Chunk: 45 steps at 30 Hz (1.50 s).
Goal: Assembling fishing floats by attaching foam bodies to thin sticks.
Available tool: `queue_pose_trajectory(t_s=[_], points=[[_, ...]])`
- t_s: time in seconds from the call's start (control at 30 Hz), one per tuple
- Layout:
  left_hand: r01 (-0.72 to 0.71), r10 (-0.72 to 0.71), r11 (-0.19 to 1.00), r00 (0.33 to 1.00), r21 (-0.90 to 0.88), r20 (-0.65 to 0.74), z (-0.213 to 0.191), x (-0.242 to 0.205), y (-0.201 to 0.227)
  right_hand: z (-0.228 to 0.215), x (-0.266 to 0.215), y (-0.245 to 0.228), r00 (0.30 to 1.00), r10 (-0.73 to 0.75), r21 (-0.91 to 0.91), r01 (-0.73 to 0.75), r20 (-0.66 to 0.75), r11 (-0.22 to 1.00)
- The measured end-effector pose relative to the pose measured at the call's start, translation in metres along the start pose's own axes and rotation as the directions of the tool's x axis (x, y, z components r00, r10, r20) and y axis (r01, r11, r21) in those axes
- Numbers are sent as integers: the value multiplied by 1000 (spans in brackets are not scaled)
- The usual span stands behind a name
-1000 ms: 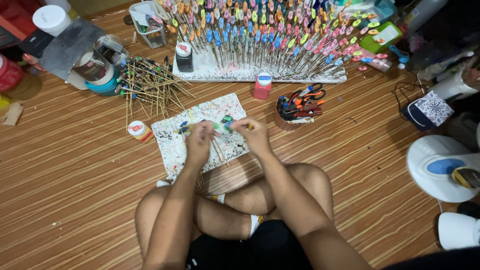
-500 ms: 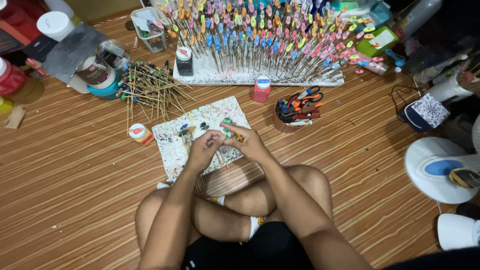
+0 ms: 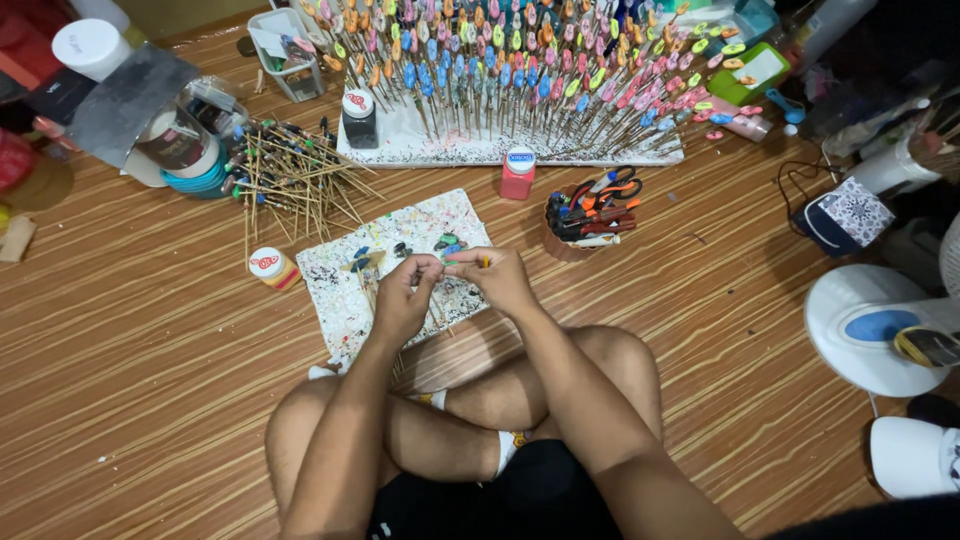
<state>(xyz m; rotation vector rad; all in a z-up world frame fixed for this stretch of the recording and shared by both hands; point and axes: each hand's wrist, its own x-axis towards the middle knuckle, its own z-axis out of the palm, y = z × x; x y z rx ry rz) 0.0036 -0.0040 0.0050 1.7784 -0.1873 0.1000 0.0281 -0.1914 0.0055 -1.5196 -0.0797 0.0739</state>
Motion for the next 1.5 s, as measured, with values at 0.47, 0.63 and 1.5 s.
queue_pose_trajectory(t_s=[0.47,0.63,1.5], points=[[21,-52,960,993,-279,-103,17,5,-33,-6,7,30,1000,-3,74,2,22,997],[25,-52,952,996,-306,-79,18,5,-21,-4,6,31,1000,0,106,-2,23,994],[-334,326,942,889,30,-321,22,5,-5,12,-5,9,995,-103,238,105,-21,966]])
